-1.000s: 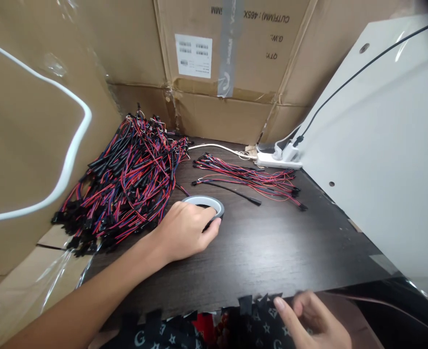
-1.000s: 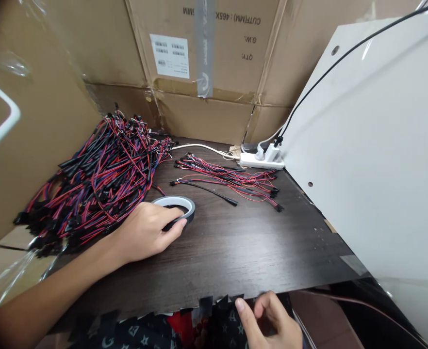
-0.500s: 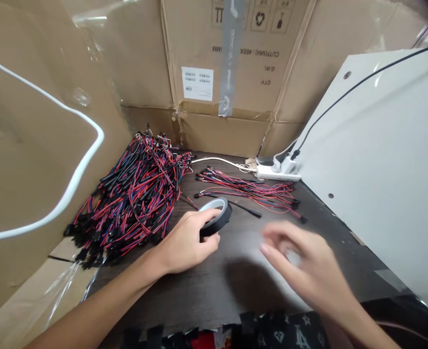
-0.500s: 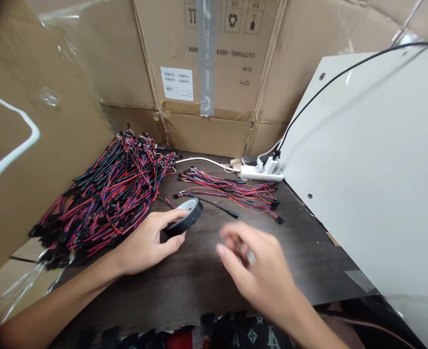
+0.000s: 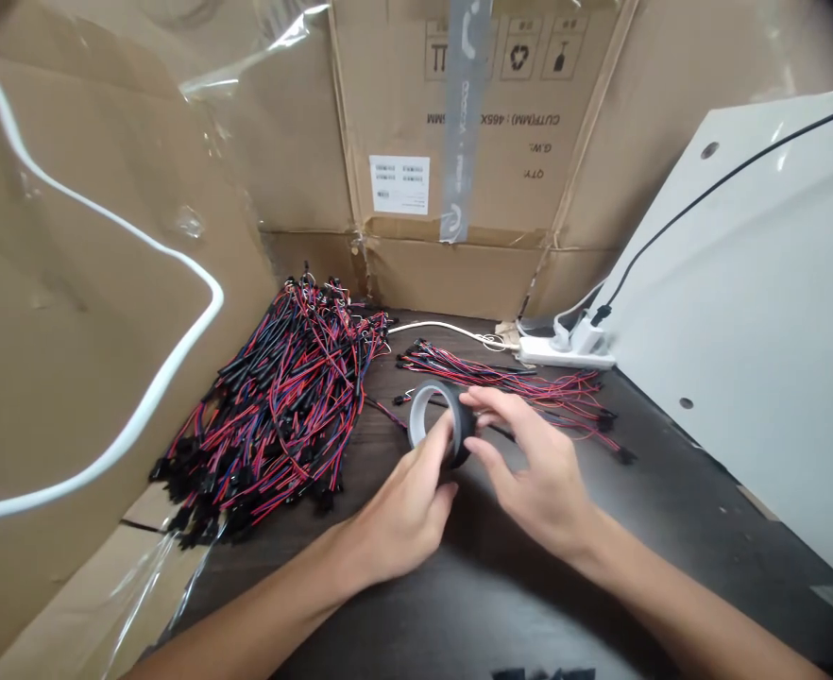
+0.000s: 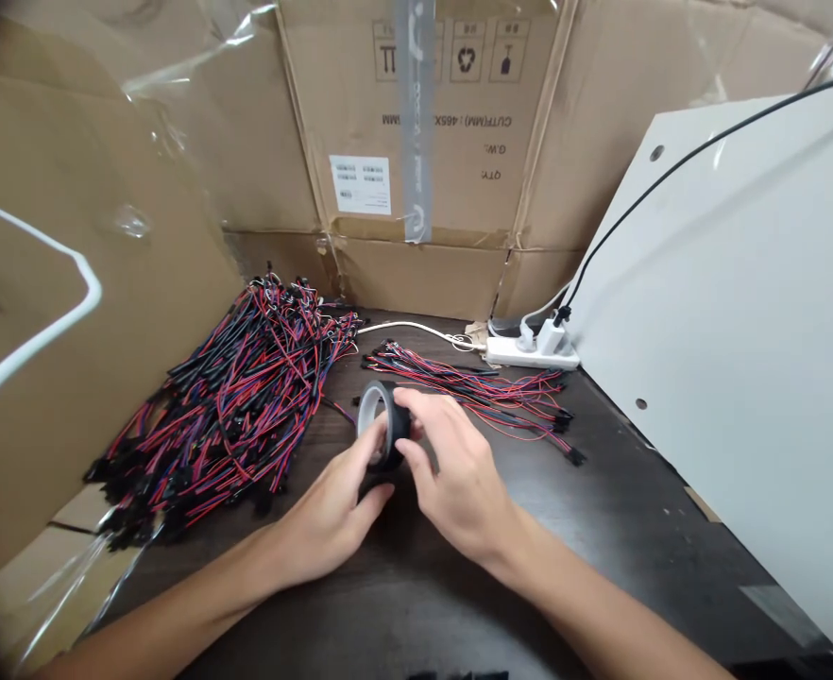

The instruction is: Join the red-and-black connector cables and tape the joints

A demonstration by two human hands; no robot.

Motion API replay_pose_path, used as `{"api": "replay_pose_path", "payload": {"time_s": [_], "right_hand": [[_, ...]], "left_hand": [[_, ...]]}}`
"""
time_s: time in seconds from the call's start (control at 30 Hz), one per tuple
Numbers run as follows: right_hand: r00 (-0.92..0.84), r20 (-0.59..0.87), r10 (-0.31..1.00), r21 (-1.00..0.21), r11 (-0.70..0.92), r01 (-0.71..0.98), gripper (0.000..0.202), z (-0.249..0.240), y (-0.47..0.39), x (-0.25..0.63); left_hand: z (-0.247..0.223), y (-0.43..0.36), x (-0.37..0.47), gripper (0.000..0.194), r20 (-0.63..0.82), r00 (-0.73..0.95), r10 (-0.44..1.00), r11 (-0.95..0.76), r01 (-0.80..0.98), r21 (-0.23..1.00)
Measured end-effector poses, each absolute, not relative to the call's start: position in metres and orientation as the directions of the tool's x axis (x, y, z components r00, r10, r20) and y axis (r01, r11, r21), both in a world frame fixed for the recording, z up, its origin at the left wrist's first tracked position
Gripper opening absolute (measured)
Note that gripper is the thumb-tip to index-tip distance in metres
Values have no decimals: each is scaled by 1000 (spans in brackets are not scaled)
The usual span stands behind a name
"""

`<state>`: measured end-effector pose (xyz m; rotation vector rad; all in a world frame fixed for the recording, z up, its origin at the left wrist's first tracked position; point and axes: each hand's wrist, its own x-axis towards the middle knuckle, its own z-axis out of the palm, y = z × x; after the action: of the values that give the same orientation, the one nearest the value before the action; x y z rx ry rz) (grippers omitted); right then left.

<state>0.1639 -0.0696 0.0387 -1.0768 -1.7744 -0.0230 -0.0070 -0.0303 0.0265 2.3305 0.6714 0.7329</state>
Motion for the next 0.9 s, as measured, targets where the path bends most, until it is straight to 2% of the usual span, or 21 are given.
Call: {"api": "replay_pose_path", "payload": {"time_s": [0.17, 0.27, 0.33, 0.43, 0.53, 0.63, 0.7, 0.77, 0.9], "right_hand": [[-97, 798, 594, -380, 622, 684, 45, 33, -55, 170], [-131, 779, 614, -386, 633, 672, 41, 27, -46, 170], [-130, 761, 636, -418, 633, 652, 37, 22, -42, 169], [-60, 699, 712, -564, 601, 567, 31, 16, -36, 166], [-11, 584, 812, -741, 539, 400, 29, 11, -32, 160], [-39, 442, 896, -870, 439, 227, 29, 4, -31, 152], [-68, 400, 914, -895, 406, 183, 29, 0, -31, 148], [-77, 397, 914, -895, 405, 187, 29, -2, -31, 147], [-27, 416, 909, -886, 412, 215, 29, 2, -34, 149]], "left_hand": [[24, -21, 5, 86, 245, 766, 595, -653, 283, 702], [22, -14, 7, 92, 215, 763, 610, -616, 286, 734], [21, -9, 6, 91, 214, 751, 625, -608, 297, 736], [23, -7, 2, 76, 260, 710, 654, -632, 325, 703], [27, -13, -4, 55, 250, 646, 721, -643, 489, 589], [34, -23, -9, 30, 146, 566, 812, -575, 727, 375], [38, -28, -11, 25, 112, 537, 836, -546, 797, 258], [41, -31, -11, 25, 94, 531, 842, -539, 820, 193], [42, -34, -11, 25, 116, 544, 831, -556, 812, 179]]}}
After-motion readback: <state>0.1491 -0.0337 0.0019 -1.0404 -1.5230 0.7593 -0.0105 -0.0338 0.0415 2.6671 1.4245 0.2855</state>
